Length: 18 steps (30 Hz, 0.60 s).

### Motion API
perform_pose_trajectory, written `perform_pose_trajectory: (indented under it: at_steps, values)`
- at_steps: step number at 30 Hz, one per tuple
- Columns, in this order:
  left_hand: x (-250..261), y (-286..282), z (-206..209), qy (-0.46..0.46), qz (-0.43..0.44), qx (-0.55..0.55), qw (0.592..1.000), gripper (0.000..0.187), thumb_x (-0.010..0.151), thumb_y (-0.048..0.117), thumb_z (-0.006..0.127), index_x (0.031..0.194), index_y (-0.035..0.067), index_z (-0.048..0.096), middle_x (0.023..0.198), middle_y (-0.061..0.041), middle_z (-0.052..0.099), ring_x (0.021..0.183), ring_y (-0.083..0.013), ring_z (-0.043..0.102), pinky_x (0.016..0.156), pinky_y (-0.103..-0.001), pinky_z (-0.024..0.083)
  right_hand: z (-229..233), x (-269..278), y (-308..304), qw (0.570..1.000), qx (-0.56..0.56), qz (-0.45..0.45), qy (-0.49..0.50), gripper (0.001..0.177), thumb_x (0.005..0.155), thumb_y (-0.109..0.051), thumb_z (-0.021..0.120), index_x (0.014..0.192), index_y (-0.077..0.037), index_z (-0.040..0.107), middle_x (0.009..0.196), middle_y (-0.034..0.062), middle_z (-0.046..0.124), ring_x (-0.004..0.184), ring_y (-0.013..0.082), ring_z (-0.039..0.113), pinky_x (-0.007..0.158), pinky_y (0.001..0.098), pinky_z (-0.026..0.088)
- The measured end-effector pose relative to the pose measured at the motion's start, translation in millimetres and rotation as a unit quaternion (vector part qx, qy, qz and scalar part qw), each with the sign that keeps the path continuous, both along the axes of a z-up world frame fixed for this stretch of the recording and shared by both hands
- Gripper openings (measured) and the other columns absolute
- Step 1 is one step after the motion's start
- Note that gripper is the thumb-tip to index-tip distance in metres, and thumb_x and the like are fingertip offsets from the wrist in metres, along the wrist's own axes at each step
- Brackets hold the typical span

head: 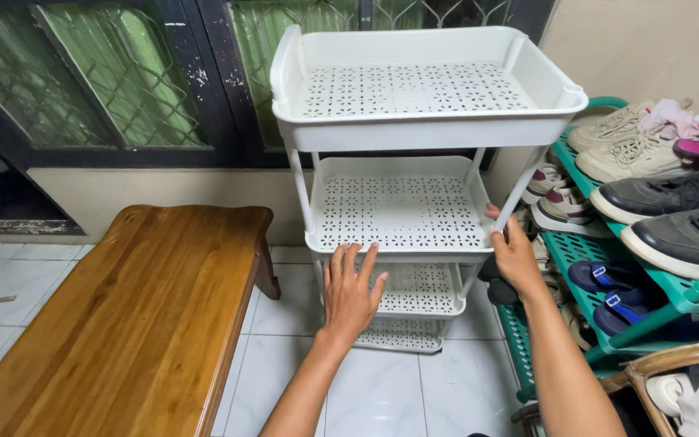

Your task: The person disassembles a white plastic three-tier storage shelf by hand. They remove the top tray's front handle, then detach the vertical support poles from the trays, and finally lift the top tray off the frame.

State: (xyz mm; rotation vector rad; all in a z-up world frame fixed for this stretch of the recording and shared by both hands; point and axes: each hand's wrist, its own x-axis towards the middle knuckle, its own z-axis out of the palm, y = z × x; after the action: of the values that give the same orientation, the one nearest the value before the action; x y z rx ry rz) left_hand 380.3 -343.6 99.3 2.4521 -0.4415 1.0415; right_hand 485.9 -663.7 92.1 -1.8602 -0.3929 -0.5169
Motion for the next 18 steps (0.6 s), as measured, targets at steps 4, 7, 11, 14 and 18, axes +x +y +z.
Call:
perform_pose_trajectory:
  at_steps: [4, 7, 11, 14, 18]
  values:
    - [-11.0, -2.8, -1.2, -0.008, -0.019, 0.014, 1.000, 0.060, 0.089, 0.030, 0.073, 0.142, 0.007, 0.056, 0.138, -0.018, 0.052, 0.131, -0.0376, 0.043, 0.104, -0.052, 0.035, 1.0, 17.2, -0.9, 0.999, 0.004, -0.022, 0.033, 0.037, 0.101, -0.006, 0.048, 0.138, -0.005, 0.054, 0.149, 0.0138, 0.057, 0.139, 0.0244, 0.051, 0.112, 0.0343, 0.038]
    - [-10.9, 5.5, 0.4, -0.007, -0.035, 0.013, 0.999, 0.058, 0.090, 0.028, 0.074, 0.141, 0.006, 0.057, 0.139, -0.016, 0.053, 0.133, -0.0351, 0.044, 0.107, -0.052, 0.035, -5.7, 26.0, -1.6, 1.000, -0.006, -0.008, -0.009, 0.035, 0.102, -0.005, 0.049, 0.137, -0.003, 0.053, 0.151, 0.0159, 0.054, 0.143, 0.0262, 0.048, 0.115, 0.0355, 0.036]
    - [-0.4, 19.0, 5.6, 0.001, -0.049, 0.003, 0.999, 0.055, 0.089, 0.024, 0.073, 0.138, 0.004, 0.058, 0.138, -0.015, 0.057, 0.132, -0.0330, 0.047, 0.107, -0.050, 0.037, -13.1, 33.9, 1.2, 0.999, -0.018, -0.027, -0.017, 0.033, 0.101, -0.006, 0.049, 0.134, -0.004, 0.054, 0.152, 0.0172, 0.054, 0.143, 0.0279, 0.049, 0.115, 0.0367, 0.038]
    - [10.2, 30.0, 6.8, 0.019, -0.065, -0.036, 0.997, 0.050, 0.090, 0.021, 0.073, 0.135, 0.003, 0.060, 0.134, -0.014, 0.060, 0.129, -0.0321, 0.052, 0.105, -0.048, 0.041, -15.2, 39.1, 2.5, 0.999, -0.019, -0.031, -0.023, 0.032, 0.102, -0.007, 0.049, 0.133, -0.003, 0.055, 0.151, 0.0177, 0.054, 0.143, 0.0290, 0.050, 0.114, 0.0371, 0.038]
    - [41.0, 50.8, 10.0, -0.028, -0.034, -0.144, 0.989, 0.040, 0.092, 0.017, 0.071, 0.130, 0.006, 0.064, 0.128, -0.014, 0.062, 0.123, -0.0316, 0.057, 0.106, -0.043, 0.048, -20.9, 46.9, 0.9, 0.999, -0.017, -0.032, -0.028, 0.031, 0.103, -0.009, 0.048, 0.132, -0.003, 0.054, 0.152, 0.0183, 0.053, 0.142, 0.0292, 0.050, 0.113, 0.0368, 0.039]
